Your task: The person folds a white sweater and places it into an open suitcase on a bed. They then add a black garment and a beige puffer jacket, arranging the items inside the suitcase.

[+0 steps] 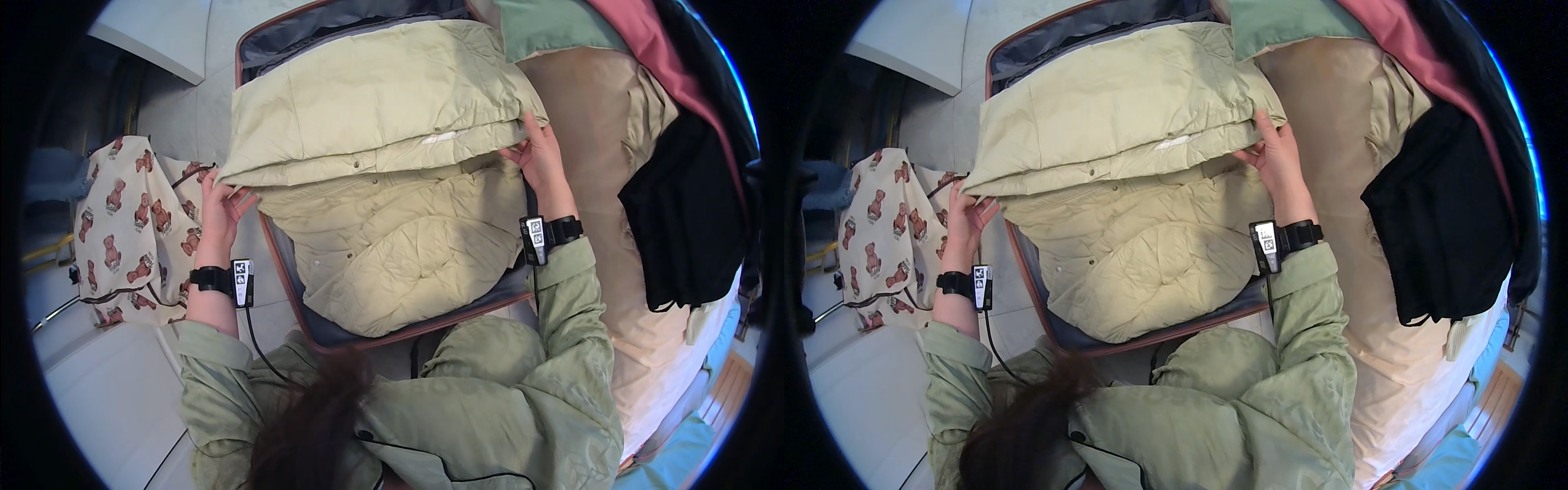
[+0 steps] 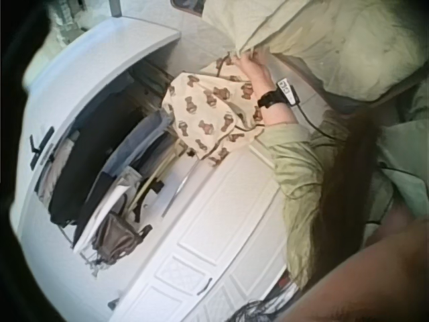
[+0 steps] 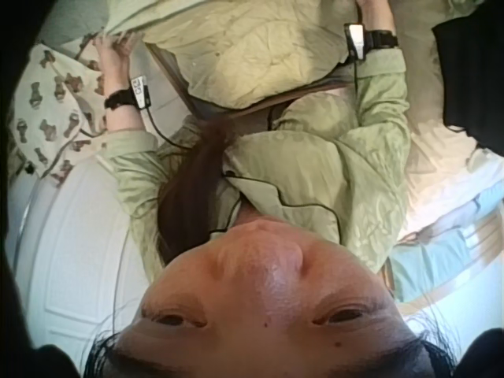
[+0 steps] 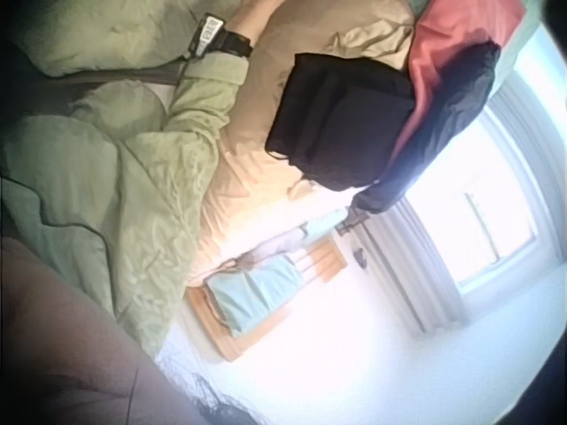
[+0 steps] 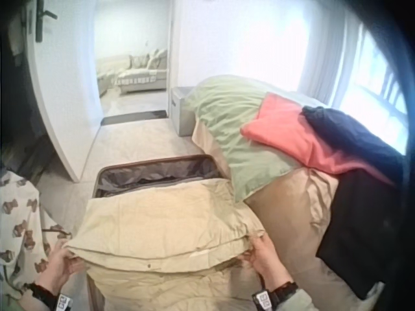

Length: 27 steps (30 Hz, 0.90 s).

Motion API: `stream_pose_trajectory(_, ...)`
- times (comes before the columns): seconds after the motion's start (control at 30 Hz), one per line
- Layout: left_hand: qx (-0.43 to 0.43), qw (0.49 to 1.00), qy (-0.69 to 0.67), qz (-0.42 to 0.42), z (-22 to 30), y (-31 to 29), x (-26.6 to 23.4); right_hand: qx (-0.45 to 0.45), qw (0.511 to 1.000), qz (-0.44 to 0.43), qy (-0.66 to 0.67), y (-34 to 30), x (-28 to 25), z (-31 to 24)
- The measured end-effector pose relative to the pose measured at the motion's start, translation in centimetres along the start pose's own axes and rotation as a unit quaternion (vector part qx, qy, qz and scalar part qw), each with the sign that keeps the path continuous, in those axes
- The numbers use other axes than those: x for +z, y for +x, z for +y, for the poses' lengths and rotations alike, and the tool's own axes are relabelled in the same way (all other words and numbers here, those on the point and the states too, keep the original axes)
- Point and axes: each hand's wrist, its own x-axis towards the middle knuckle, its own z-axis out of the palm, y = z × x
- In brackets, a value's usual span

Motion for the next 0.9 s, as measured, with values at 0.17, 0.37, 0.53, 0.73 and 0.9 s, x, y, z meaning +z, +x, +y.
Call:
stream_pose_trajectory(0.17, -0.015, 1.0, -0.015, -0.017, 0.3, 0.7, -0.9, -0.012, 0.998, 0.05, 0.033, 0.5, -0.6, 1.6)
stream_pose_trajectory(0.37, 0.08, 0.98, 0.159, 0.085, -3.0, 1.5, -2.3, -0.134, 0.969, -0.066, 0.196, 1.6, -2.8, 0.4)
stream_pose_trajectory(0.53, 0.324, 0.728, 0.569, 0.201, -6.1, 0.1, -0.9, 0.037, 0.986, -0.098, -0.127, 0.9, -3.0, 4.9)
stream_pose_trajectory(0.73, 0.22, 0.733, 0.609, -0.207, -12.9, -3.2, 5.9, -0.093, 0.625, -0.15, -0.761, -2.3, -0.9, 10.8)
stream_pose_trajectory(0.9, 0.141, 0.666, 0.707, -0.192, -14.2, -5.5, 9.4, 0.081, 0.53, -0.365, -0.761, -4.3, 1.1, 6.1)
